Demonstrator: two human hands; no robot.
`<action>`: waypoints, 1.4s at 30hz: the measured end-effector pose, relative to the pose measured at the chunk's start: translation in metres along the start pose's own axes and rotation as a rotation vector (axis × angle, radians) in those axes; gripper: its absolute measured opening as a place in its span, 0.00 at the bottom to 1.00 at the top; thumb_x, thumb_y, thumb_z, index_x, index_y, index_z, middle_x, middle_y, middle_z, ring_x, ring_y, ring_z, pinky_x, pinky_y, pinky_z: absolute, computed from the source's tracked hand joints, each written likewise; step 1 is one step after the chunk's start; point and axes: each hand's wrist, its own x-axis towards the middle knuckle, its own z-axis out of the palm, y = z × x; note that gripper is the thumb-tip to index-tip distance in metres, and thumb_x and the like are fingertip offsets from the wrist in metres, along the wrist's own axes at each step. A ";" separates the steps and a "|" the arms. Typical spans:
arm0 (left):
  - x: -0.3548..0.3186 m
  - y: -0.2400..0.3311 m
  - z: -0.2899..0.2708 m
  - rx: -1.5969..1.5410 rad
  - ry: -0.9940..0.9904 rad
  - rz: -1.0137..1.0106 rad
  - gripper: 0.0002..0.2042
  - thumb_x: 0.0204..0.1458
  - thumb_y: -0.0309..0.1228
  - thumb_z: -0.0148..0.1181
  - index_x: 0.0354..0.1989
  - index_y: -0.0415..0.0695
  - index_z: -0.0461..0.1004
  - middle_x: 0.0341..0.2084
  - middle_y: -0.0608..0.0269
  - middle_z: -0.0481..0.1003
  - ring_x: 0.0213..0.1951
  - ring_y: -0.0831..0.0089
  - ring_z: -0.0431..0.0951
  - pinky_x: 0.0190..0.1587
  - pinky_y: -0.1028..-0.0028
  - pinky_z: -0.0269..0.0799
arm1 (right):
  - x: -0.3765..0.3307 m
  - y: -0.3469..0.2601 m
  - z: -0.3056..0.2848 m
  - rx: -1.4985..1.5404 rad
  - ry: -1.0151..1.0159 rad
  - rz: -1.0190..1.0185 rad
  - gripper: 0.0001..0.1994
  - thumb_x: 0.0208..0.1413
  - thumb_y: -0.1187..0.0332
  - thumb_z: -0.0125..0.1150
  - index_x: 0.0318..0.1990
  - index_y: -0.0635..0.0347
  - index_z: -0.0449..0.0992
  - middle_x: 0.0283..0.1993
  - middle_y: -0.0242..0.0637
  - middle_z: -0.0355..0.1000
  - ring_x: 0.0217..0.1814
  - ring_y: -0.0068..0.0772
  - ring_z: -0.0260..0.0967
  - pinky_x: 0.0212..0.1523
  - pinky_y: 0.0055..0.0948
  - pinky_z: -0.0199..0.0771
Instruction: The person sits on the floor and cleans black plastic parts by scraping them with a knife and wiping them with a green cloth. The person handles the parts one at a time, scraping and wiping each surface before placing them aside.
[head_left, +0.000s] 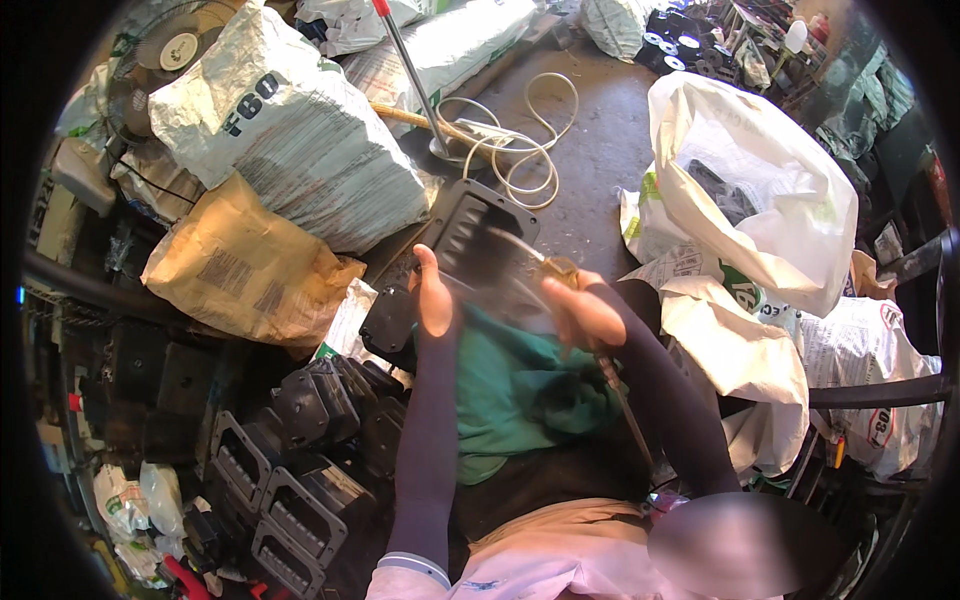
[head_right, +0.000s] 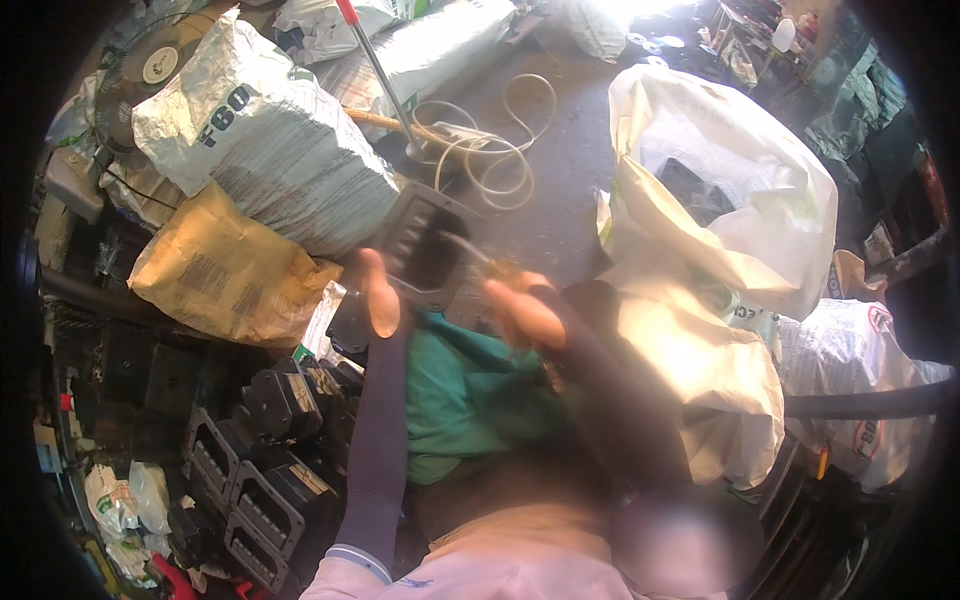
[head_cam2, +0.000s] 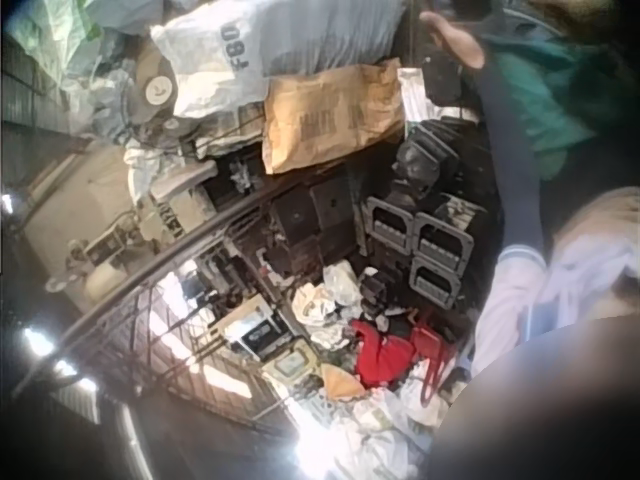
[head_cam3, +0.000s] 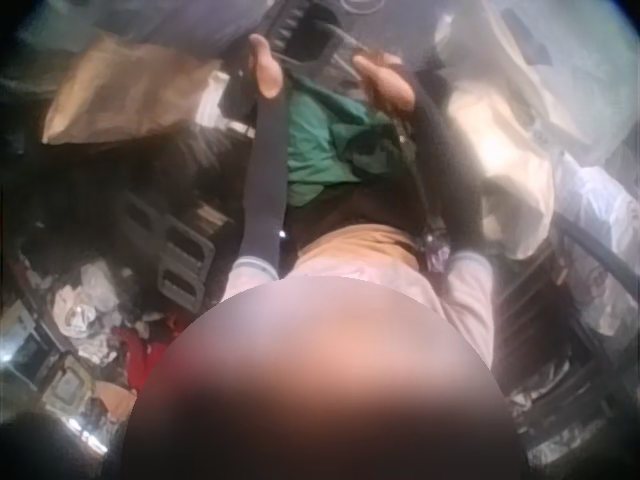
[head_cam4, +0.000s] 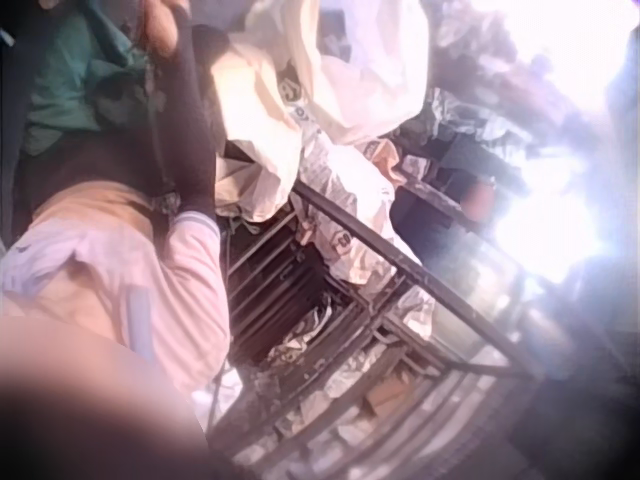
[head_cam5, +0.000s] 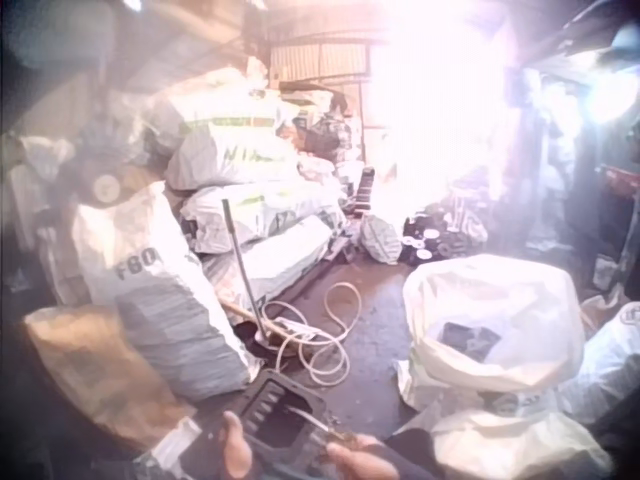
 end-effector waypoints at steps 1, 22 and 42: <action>0.002 0.000 -0.002 0.037 -0.060 0.033 0.30 0.60 0.59 0.52 0.34 0.38 0.72 0.32 0.66 0.71 0.34 0.78 0.67 0.35 0.75 0.67 | 0.008 0.000 -0.001 0.056 0.017 0.072 0.15 0.63 0.55 0.57 0.41 0.59 0.71 0.26 0.33 0.70 0.22 0.25 0.69 0.23 0.29 0.71; -0.012 0.003 -0.005 -0.032 -0.249 0.311 0.27 0.60 0.50 0.58 0.56 0.36 0.72 0.47 0.63 0.74 0.49 0.75 0.70 0.52 0.73 0.66 | -0.015 -0.024 -0.006 -0.197 -0.120 -0.016 0.19 0.64 0.56 0.55 0.51 0.65 0.71 0.24 0.31 0.68 0.19 0.23 0.67 0.18 0.25 0.66; -0.026 0.004 0.012 0.345 -0.197 0.677 0.26 0.52 0.44 0.68 0.56 0.43 0.75 0.50 0.59 0.70 0.54 0.66 0.71 0.59 0.68 0.65 | -0.049 -0.026 -0.010 -0.963 0.323 -0.101 0.21 0.61 0.55 0.58 0.47 0.64 0.63 0.35 0.61 0.74 0.41 0.64 0.74 0.43 0.52 0.72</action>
